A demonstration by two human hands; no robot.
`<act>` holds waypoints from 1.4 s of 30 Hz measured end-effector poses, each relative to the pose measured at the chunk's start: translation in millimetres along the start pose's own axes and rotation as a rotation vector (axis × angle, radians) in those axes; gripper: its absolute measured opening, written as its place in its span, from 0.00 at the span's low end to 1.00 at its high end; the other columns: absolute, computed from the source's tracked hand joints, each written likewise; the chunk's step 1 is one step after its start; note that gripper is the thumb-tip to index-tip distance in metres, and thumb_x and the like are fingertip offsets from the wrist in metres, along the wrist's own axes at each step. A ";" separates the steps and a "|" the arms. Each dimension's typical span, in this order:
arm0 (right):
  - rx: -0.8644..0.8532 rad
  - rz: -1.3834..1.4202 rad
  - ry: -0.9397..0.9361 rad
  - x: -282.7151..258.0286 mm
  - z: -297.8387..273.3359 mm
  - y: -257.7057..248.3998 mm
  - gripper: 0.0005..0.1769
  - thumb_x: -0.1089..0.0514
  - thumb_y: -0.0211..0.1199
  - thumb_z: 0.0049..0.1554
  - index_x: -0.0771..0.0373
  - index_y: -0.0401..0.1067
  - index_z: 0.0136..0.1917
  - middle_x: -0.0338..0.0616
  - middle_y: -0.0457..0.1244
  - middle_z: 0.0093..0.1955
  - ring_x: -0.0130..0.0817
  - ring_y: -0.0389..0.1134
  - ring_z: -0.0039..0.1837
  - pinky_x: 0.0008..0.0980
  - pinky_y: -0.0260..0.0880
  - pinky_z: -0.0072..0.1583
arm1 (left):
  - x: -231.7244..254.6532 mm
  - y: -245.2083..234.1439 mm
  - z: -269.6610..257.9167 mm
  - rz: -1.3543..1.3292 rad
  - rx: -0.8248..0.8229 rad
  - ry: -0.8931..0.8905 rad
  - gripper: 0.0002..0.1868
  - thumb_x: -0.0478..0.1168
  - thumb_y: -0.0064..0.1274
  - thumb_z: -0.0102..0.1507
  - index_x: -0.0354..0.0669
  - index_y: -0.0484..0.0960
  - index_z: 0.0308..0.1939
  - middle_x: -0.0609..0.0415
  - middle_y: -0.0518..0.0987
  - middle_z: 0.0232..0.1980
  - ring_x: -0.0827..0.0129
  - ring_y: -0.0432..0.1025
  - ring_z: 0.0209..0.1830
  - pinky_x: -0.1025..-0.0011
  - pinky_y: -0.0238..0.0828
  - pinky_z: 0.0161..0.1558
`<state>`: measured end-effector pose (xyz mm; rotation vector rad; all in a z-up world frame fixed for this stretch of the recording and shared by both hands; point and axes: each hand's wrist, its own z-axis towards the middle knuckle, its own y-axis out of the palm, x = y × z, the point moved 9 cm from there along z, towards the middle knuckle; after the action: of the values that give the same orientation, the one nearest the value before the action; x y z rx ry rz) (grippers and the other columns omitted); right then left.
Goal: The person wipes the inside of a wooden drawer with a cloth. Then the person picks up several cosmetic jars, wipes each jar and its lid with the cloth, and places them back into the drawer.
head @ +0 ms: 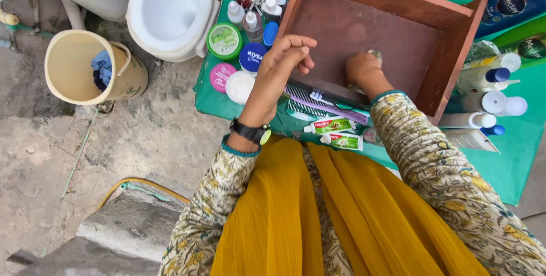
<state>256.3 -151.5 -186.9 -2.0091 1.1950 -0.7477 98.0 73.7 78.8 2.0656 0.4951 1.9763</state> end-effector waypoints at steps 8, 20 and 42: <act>0.304 0.731 -0.598 -74.3 -106.6 -149.4 0.19 0.68 0.59 0.51 0.67 0.78 0.56 0.55 0.71 0.47 0.42 0.74 0.45 0.39 0.74 0.47 | -40.7 -10.9 -9.9 -0.436 0.164 -0.116 0.22 0.47 0.50 0.68 0.39 0.76 0.62 0.54 0.79 0.50 0.70 0.72 0.51 0.71 0.67 0.58; 0.535 0.853 -0.906 -53.6 -315.1 -194.9 0.14 0.60 0.61 0.65 0.67 0.78 0.62 0.45 0.70 0.55 0.30 0.66 0.59 0.29 0.65 0.62 | -28.2 24.7 -87.3 0.333 0.178 0.082 0.12 0.39 0.54 0.70 0.35 0.82 0.54 0.56 0.83 0.44 0.74 0.77 0.45 0.74 0.75 0.51; 0.390 1.624 -0.800 -94.7 -333.0 -212.2 0.16 0.56 0.50 0.73 0.68 0.73 0.62 0.44 0.68 0.55 0.32 0.70 0.56 0.29 0.73 0.60 | -6.0 51.5 -94.7 0.358 -0.179 0.114 0.15 0.45 0.60 0.67 0.38 0.80 0.49 0.58 0.82 0.47 0.76 0.77 0.48 0.75 0.75 0.51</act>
<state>75.8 -76.8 169.1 -0.4116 1.4552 0.5653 7.4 18.6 99.1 2.0485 -0.0400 2.2474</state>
